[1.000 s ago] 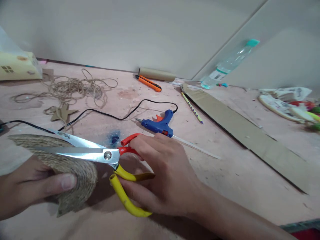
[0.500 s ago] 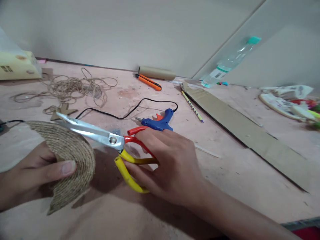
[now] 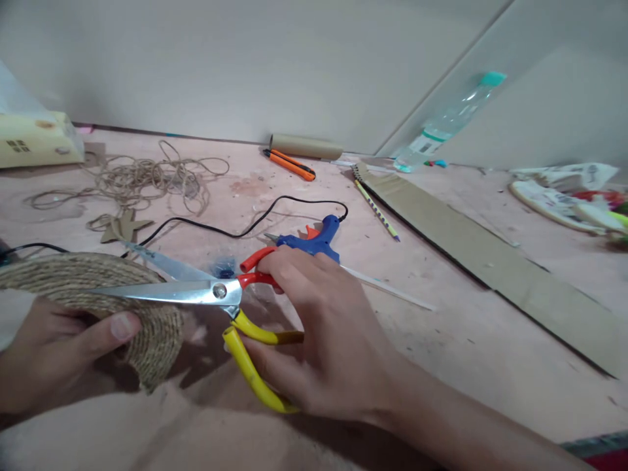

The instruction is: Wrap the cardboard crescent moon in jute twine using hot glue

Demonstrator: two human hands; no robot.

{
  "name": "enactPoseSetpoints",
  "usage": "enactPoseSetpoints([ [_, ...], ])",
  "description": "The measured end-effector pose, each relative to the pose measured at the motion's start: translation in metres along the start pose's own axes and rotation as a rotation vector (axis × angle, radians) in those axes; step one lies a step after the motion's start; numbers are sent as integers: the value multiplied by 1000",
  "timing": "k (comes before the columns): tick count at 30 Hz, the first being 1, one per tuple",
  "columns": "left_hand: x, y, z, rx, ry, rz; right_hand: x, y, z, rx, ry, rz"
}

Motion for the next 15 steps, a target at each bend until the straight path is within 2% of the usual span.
enactPoseSetpoints([
  [4, 0, -1, -10, 92, -17, -17, 0, -3, 6, -12, -11, 31],
  [10, 4, -1, -6, 54, 38, 81, -4, -6, 10, -37, -42, 36],
  [15, 7, -2, -3, 42, 103, 131, -3, -7, 10, -34, -156, 73],
])
Point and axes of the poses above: each hand's wrist, its own y-axis away from the middle knuckle, its own x-axis out of the palm, z = x × y, the point moved 7 cm from there along -y, towards the middle knuckle, and after that the axes turned 13 degrees about z, right-handed, at the moved point
